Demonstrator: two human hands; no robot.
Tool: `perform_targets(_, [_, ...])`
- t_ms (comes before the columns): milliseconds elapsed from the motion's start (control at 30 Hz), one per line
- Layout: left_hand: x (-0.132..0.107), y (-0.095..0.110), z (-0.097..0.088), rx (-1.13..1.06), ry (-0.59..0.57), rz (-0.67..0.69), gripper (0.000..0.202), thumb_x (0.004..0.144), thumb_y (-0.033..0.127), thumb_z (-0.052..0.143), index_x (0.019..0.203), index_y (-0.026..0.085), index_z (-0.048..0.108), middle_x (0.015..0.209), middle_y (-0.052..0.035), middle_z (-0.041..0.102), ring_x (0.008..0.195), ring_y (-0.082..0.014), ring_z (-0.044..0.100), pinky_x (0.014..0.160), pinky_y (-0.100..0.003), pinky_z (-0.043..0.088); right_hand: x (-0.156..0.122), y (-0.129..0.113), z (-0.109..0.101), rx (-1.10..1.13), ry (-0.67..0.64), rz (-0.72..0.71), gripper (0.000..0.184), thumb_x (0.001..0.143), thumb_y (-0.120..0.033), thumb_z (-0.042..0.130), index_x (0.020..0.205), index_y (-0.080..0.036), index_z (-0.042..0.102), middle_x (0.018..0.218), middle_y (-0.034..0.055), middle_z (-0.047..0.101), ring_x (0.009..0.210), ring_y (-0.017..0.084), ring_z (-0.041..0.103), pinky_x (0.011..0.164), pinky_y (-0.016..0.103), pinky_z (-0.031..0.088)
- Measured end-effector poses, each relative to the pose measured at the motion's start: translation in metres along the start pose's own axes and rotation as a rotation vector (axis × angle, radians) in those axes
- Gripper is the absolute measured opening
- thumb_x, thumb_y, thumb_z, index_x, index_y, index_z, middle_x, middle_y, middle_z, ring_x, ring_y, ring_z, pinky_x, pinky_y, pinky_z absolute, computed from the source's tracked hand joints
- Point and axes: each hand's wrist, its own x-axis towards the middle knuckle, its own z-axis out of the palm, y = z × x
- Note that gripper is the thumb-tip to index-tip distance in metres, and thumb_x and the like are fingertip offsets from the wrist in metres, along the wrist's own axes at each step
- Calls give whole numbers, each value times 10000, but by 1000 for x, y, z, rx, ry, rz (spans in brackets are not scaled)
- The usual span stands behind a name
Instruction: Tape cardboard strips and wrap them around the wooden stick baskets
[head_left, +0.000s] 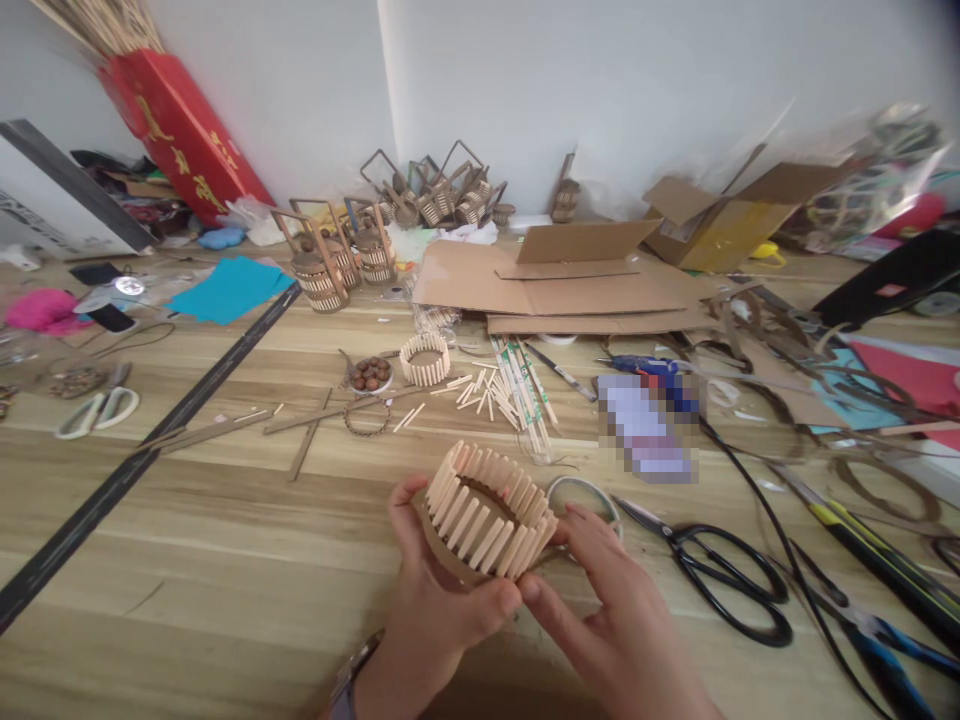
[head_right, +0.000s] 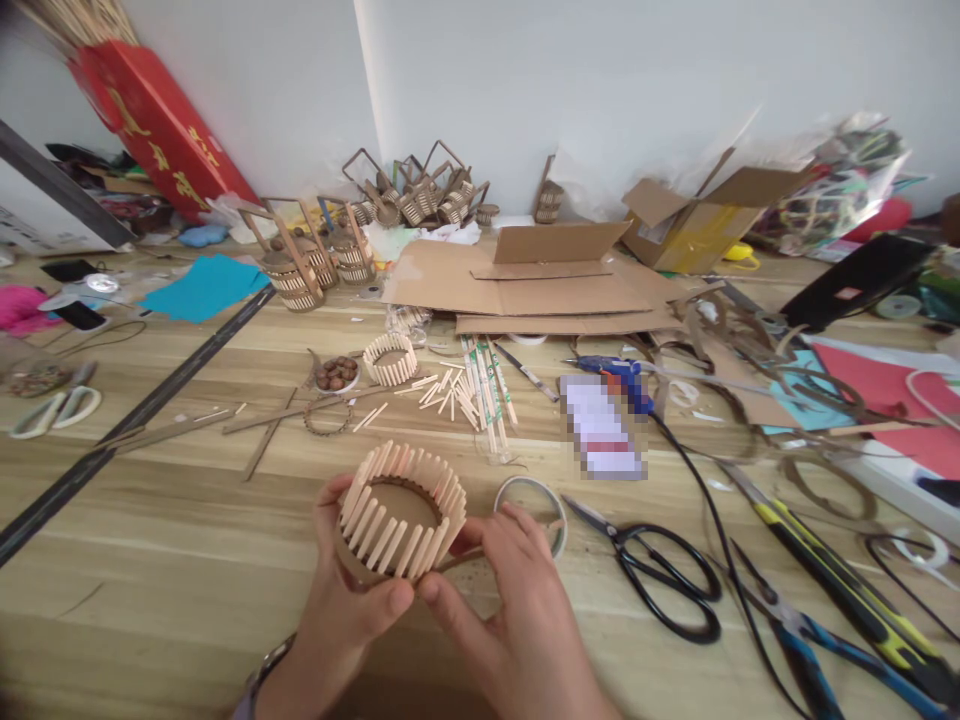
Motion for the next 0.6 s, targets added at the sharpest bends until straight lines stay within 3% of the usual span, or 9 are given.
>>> perform_targets(267, [4,10,-2,39,-19,-23,838,511,186,920,1041,318,285,902,30,666,788,-228,709,683,-291,513,1,-4,3,26,39,35,164,873,-404,584,904,-248,623,842,29,750,826,245,705,911,432,472])
perform_targets(600, [13,18,-20,134,-156,-60,718,595,190,887,1022,291,319,964,3,668,895,-249,698,728,-303,532,2,-2,5,58,31,19,72,867,-312,587,907,-255,605,783,-3,725,753,216,688,924,458,435])
